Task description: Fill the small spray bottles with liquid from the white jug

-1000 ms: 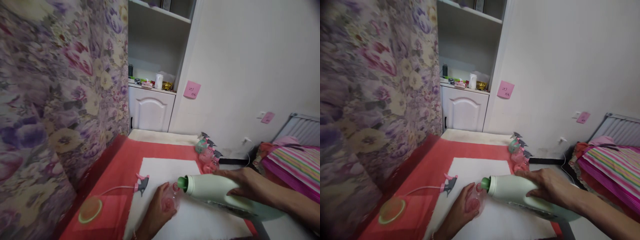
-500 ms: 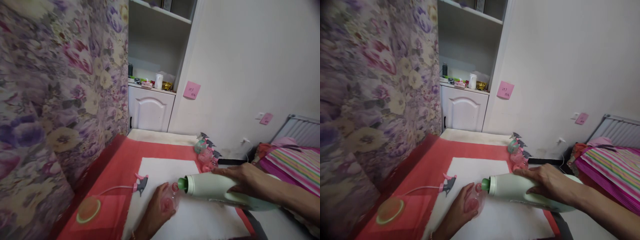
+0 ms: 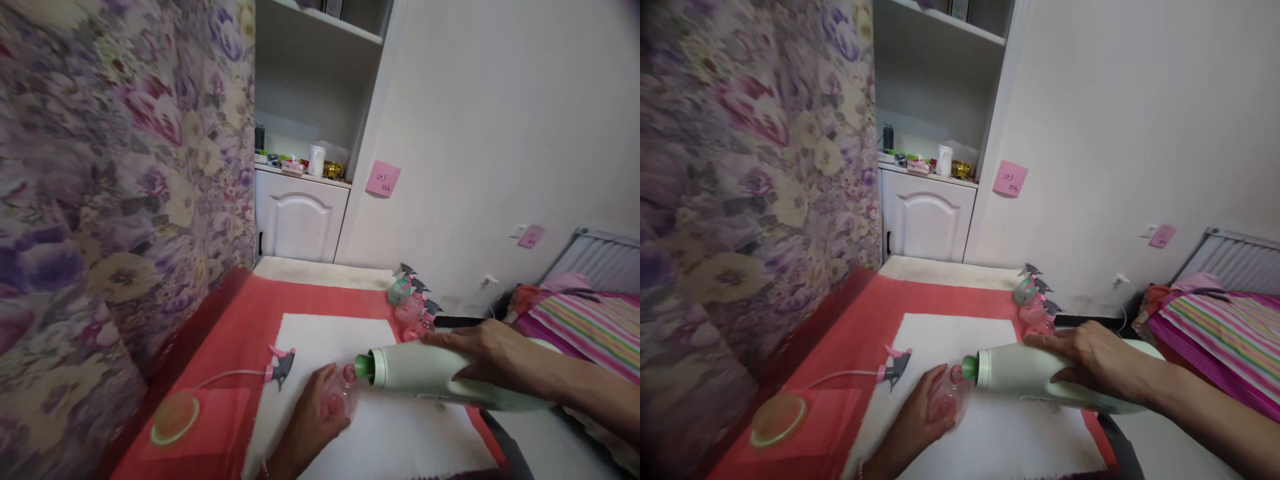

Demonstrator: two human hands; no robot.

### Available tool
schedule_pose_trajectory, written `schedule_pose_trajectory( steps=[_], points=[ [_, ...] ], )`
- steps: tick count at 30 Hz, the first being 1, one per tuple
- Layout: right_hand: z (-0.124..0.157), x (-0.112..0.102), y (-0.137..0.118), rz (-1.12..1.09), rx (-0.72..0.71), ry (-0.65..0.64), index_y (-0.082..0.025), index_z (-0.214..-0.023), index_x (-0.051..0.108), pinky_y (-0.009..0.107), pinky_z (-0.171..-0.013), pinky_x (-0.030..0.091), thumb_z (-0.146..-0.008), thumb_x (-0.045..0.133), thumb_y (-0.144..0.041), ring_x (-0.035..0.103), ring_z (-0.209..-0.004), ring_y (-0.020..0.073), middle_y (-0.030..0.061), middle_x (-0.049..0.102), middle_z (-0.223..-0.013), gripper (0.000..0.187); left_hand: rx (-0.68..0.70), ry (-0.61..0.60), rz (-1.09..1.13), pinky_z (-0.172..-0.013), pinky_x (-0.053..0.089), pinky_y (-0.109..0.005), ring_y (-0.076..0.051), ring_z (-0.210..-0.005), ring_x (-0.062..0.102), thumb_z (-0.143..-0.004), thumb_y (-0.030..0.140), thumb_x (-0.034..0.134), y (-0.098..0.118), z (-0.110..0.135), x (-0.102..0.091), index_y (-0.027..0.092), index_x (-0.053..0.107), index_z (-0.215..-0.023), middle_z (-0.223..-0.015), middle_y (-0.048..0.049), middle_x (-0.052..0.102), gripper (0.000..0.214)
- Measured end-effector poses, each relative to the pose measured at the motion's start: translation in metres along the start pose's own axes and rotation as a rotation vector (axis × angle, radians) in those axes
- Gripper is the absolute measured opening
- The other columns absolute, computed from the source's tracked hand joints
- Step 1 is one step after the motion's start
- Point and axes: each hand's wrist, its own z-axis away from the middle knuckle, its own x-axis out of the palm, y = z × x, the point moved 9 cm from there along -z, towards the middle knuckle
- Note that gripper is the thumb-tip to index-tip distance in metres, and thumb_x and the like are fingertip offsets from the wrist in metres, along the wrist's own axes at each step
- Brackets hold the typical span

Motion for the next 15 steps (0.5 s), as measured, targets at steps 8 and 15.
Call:
schedule_pose_trajectory(
  steps=[8, 15],
  points=[
    [-0.003, -0.004, -0.006, 0.062, -0.046, -0.015, -0.029, -0.139, 0.051, 0.026, -0.065, 0.052, -0.087, 0.065, -0.028, 0.073, -0.074, 0.0203, 0.0063, 0.077, -0.100, 0.054, -0.002, 0.025, 0.063, -0.116, 0.031, -0.040, -0.030, -0.135, 0.044, -0.062, 0.014, 0.070, 0.008, 0.003, -0.003, 0.023, 0.052, -0.132, -0.141, -0.0084, 0.054, 0.074],
    [-0.005, -0.010, -0.013, 0.064, -0.056, -0.013, -0.027, -0.140, 0.050, 0.024, -0.062, 0.049, -0.087, 0.065, -0.025, 0.072, -0.073, 0.0190, 0.0062, 0.078, -0.095, 0.055, -0.033, 0.000, 0.064, -0.116, 0.030, -0.040, -0.030, -0.137, 0.042, -0.060, 0.012, 0.069, 0.007, 0.002, -0.002, 0.023, 0.052, -0.132, -0.143, -0.0080, 0.053, 0.075]
  ],
)
